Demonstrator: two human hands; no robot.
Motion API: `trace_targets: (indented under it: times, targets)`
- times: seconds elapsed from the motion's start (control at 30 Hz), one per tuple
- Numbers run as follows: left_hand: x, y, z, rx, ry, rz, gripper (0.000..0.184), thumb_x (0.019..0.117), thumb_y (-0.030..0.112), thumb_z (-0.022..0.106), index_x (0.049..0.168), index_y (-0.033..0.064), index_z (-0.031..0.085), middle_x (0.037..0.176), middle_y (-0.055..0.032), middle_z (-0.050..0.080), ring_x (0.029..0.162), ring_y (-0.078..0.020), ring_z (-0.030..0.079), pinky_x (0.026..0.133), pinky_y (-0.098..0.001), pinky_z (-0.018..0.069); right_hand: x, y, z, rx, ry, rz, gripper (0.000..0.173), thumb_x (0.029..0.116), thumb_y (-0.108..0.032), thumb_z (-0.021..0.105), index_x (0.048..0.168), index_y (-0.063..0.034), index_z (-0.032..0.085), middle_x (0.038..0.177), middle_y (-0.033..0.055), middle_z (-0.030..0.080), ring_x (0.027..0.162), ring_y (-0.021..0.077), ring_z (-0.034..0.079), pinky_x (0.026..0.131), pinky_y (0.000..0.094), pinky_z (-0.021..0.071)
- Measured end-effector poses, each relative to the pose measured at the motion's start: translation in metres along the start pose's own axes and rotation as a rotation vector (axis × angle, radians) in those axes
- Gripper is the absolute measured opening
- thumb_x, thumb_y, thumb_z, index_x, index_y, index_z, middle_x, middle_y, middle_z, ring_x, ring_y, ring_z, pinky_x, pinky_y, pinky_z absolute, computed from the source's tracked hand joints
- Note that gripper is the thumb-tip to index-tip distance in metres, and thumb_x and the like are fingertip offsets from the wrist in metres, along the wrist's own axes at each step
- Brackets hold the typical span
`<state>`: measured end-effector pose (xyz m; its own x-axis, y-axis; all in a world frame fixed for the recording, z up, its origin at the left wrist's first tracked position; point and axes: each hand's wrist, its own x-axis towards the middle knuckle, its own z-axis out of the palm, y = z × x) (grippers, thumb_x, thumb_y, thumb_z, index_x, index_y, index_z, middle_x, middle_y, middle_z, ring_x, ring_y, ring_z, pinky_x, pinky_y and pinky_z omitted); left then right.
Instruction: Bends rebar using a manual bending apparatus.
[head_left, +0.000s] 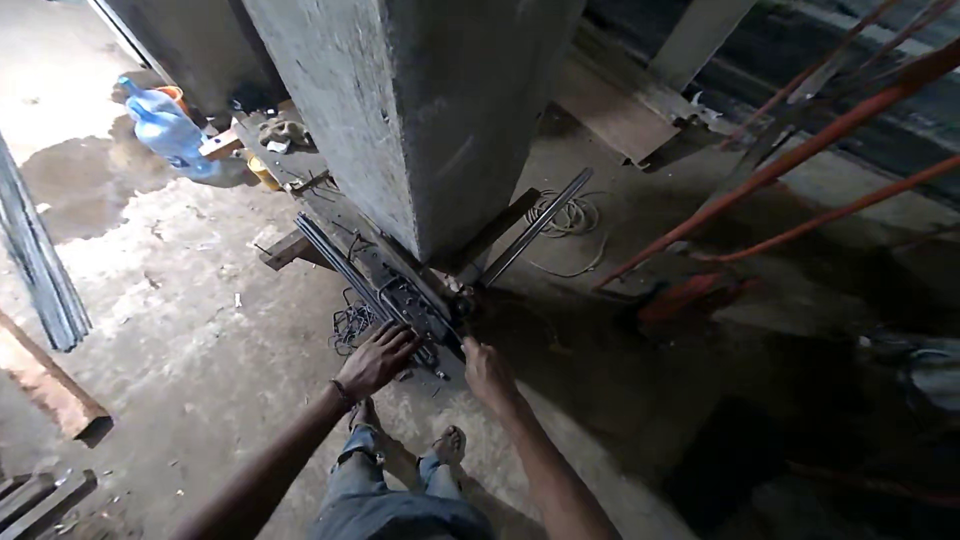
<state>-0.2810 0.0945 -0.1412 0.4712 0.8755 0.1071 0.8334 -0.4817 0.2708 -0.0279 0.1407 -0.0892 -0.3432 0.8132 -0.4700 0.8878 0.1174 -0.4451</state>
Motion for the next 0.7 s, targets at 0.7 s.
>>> trace_targets:
  times: [0.7]
  targets:
    - [0.021, -0.030, 0.003, -0.025, -0.174, 0.287, 0.027, 0.1041, 0.007, 0.049, 0.118, 0.0160, 0.070, 0.130, -0.0104, 0.065, 0.128, -0.0325, 0.057, 0.109, -0.0458, 0.0473, 0.104, 0.274, -0.163, -0.414, 0.203, -0.151, 0.046, 0.0967, -0.018, 0.071, 0.141, -0.0133, 0.061, 0.140, 0.0220, 0.060, 0.130, 0.0451, 0.056, 0.111, 0.0663, 0.0410]
